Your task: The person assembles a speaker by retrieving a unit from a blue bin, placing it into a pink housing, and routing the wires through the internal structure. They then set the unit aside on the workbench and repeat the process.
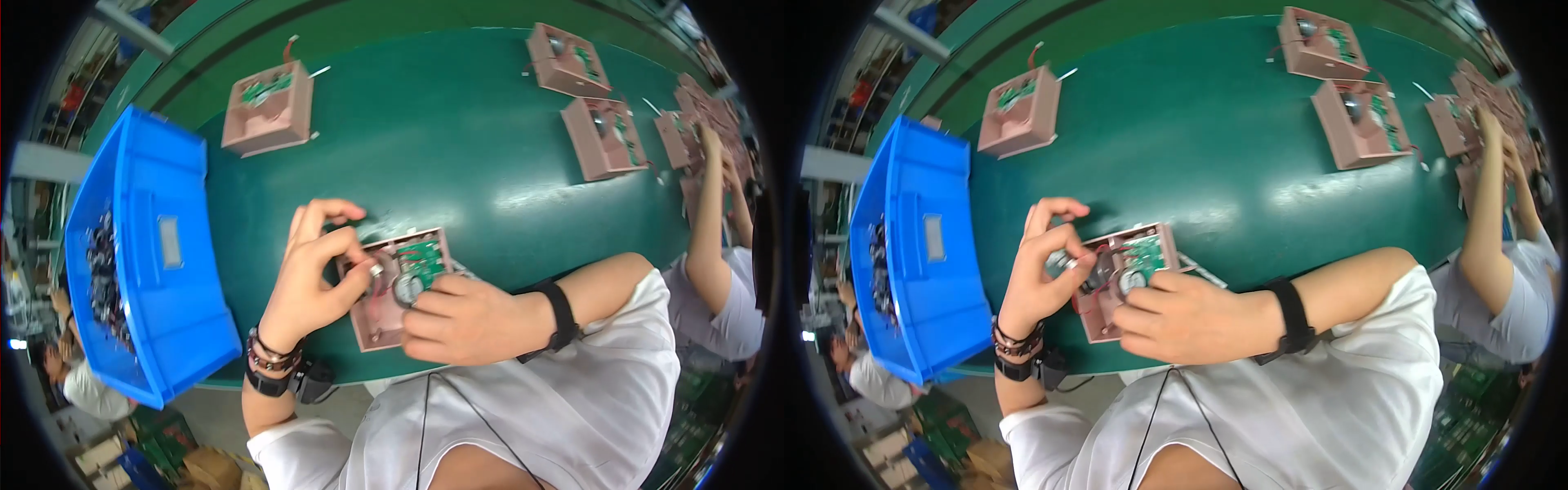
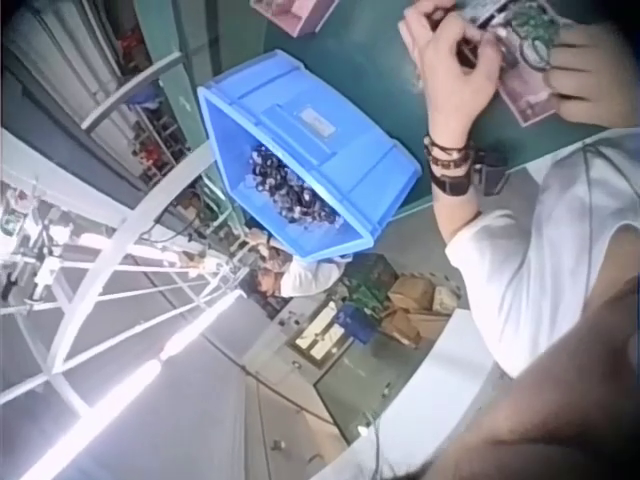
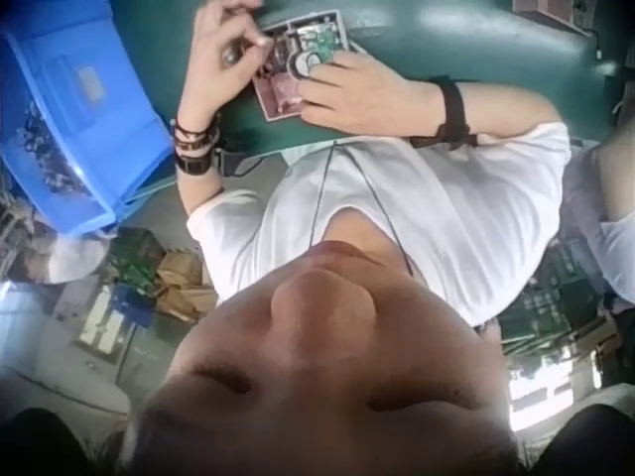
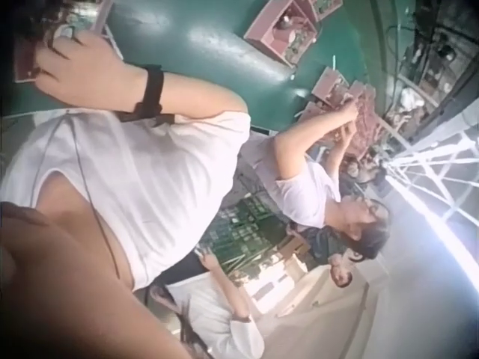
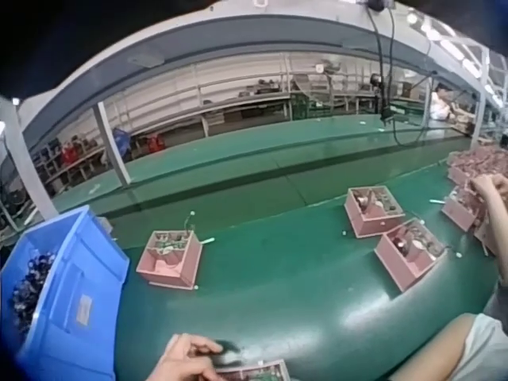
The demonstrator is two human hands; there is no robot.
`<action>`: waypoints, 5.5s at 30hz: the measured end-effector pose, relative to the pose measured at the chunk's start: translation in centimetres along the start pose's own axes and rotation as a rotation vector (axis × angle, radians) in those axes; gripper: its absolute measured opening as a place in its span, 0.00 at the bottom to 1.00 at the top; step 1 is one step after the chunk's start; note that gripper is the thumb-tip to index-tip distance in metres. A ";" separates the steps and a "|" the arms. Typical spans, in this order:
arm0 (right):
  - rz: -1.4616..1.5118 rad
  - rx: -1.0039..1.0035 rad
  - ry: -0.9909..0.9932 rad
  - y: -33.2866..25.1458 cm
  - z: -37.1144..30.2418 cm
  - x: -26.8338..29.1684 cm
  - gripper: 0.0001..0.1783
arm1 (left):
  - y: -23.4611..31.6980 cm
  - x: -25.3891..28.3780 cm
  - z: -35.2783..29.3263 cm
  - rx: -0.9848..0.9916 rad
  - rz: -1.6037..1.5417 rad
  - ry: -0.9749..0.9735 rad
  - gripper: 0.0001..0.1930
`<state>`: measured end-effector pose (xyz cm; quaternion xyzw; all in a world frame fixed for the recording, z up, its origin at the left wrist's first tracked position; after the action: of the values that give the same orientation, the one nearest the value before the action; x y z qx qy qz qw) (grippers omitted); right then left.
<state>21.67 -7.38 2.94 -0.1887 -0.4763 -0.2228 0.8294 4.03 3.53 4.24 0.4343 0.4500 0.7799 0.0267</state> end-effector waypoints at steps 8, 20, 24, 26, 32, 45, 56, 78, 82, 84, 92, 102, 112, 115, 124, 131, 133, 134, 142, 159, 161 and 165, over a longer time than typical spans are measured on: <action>-0.029 -0.017 0.110 -0.2 -0.7 -0.9 0.07 | -1.8 -1.4 0.4 0.235 -0.428 -0.139 0.12; -0.049 -0.017 0.020 -0.6 -0.2 -0.5 0.04 | -1.1 -1.2 3.6 0.656 -0.259 -0.455 0.15; -0.148 -0.069 0.076 1.5 -0.4 0.4 0.06 | -1.7 -0.6 3.7 0.445 -0.468 -0.228 0.16; -0.260 -0.169 0.112 4.0 0.0 0.7 0.07 | -3.2 1.0 3.5 0.273 -0.244 0.106 0.18; -0.400 -0.534 0.123 16.2 -0.6 1.9 0.13 | -4.3 3.1 3.8 0.066 0.890 0.450 0.27; -1.100 -0.969 -0.249 27.7 -1.7 4.3 0.05 | -7.8 2.9 5.8 0.005 0.705 0.545 0.15; -0.390 -0.429 -0.110 25.8 14.2 -1.4 0.24 | -1.1 2.4 -2.8 0.043 0.540 0.186 0.08; -0.276 -0.253 0.464 26.6 24.1 -14.2 0.12 | 9.6 10.0 -10.1 -0.186 0.669 0.595 0.07; -0.049 -0.310 0.577 23.3 18.0 -9.7 0.08 | 13.1 18.6 -9.1 -0.214 0.798 1.092 0.02; -0.007 -0.316 0.599 21.7 14.4 -7.6 0.08 | 12.3 25.5 -4.8 -0.183 0.934 0.941 0.05; 0.193 -0.294 0.385 12.6 3.0 -2.7 0.06 | -16.6 27.3 -5.3 0.517 1.252 -0.303 0.25; 0.284 -0.288 0.236 7.2 -0.4 -1.6 0.11 | -18.7 28.2 -4.6 0.505 1.054 -0.062 0.17; 0.366 -0.271 0.269 6.4 -0.4 -2.1 0.11 | -1.7 35.7 -5.6 0.251 0.212 0.910 0.15; 0.376 -0.210 0.177 6.8 -1.8 -1.8 0.10 | 5.4 28.0 -5.3 0.226 0.340 0.848 0.16; 0.404 0.061 0.113 7.0 -3.7 0.7 0.20 | 7.9 3.6 -7.5 -0.380 0.504 0.431 0.20; 0.257 0.009 0.208 5.6 -1.8 5.1 0.24 | 5.3 0.7 -2.6 -0.465 0.424 0.350 0.18; 0.215 -0.029 0.170 5.0 -0.2 4.9 0.25 | 5.1 0.2 -2.1 -0.485 0.381 0.359 0.18; 0.345 -0.115 0.175 4.9 0.7 4.2 0.26 | 5.2 -0.1 -1.7 -0.476 0.347 0.379 0.18; 0.655 -0.221 0.157 5.3 5.0 2.0 0.33 | 3.5 -0.1 -1.8 -0.397 0.064 0.549 0.25; 0.160 0.181 0.163 6.1 6.3 2.0 0.29 | 1.6 -0.9 -3.3 0.083 -0.724 0.248 0.29; 0.296 0.122 0.106 6.4 6.6 1.8 0.29 | 1.3 -0.8 -3.3 0.081 -0.744 0.261 0.29; 0.401 -0.048 0.139 6.8 6.3 1.2 0.29 | 0.6 -0.8 -3.2 0.105 -0.739 0.290 0.32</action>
<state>21.47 1.39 6.29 -0.2837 -0.3656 -0.0770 0.8832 2.50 0.64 3.50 0.1295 0.6142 0.7469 0.2193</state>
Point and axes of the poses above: each hand's wrist, its own z-axis towards the middle knuckle, its own x-axis out of the back of the hand, y = z × x, the point moved 2 cm from there along z, towards the middle knuckle, and after that the axes turned 4 degrees about -z, right-handed, at the moved point
